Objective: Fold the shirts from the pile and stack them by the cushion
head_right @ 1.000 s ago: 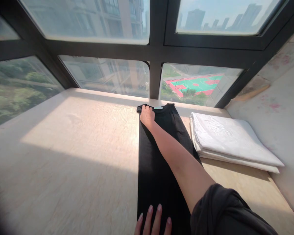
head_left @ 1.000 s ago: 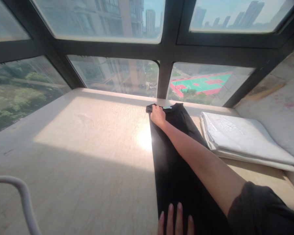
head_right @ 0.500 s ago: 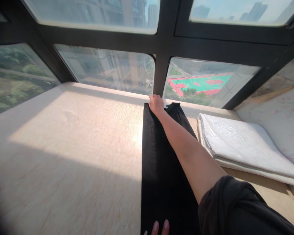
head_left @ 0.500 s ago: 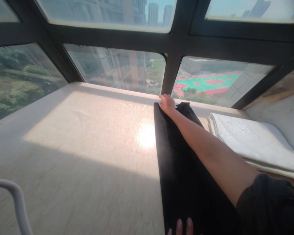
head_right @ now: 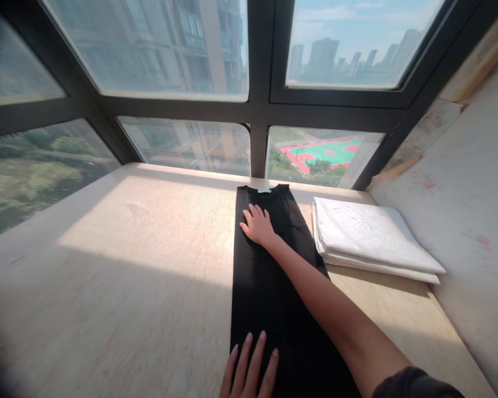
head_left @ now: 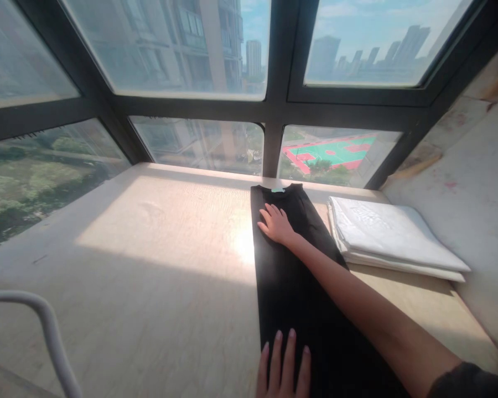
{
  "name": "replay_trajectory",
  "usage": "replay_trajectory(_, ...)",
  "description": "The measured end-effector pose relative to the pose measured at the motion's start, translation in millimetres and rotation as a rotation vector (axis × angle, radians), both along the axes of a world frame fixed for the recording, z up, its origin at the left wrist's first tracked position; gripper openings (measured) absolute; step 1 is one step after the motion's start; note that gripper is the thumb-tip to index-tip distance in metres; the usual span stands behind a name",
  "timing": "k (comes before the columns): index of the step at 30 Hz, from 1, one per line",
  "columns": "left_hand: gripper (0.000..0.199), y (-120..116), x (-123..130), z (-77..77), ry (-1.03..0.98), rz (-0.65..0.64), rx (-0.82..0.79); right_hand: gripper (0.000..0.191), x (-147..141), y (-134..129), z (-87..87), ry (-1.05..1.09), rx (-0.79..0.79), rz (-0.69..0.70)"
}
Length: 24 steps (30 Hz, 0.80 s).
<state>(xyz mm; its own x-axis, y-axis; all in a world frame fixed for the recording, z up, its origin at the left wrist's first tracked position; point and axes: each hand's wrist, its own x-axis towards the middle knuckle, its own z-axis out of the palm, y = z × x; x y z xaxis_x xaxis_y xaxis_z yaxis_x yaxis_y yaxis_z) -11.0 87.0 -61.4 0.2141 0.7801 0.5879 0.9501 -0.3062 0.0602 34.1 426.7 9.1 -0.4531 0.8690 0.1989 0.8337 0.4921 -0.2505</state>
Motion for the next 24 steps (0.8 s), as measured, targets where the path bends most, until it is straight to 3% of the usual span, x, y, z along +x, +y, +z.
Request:
replay_trajectory(4,0.061,-1,-12,25.2,0.087,-0.052,-0.072,0.049,22,-96,-12.4,0.070,0.004,0.093)
replay_trajectory(7,0.065,-4,-15,41.6,0.122,-0.064,-0.114,0.049,27,-140,-17.1,0.072,-0.011,0.128)
replay_trajectory(12,0.069,-9,-17,52.6,0.200,-0.077,-0.198,0.045,26,-151,-3.5,0.111,-0.043,0.123)
replay_trajectory(16,0.067,-11,-20,52.9,0.240,-0.065,-0.230,0.043,46,-161,5.1,0.195,-0.077,0.101)
replay_trajectory(21,0.067,-11,-25,56.0,0.265,-0.063,-0.236,0.051,92,-194,-5.0,0.183,-0.060,0.062)
replay_trajectory(24,0.067,-11,-30,59.0,0.261,-0.074,-0.231,0.054,101,-206,-11.4,0.137,-0.073,0.066)
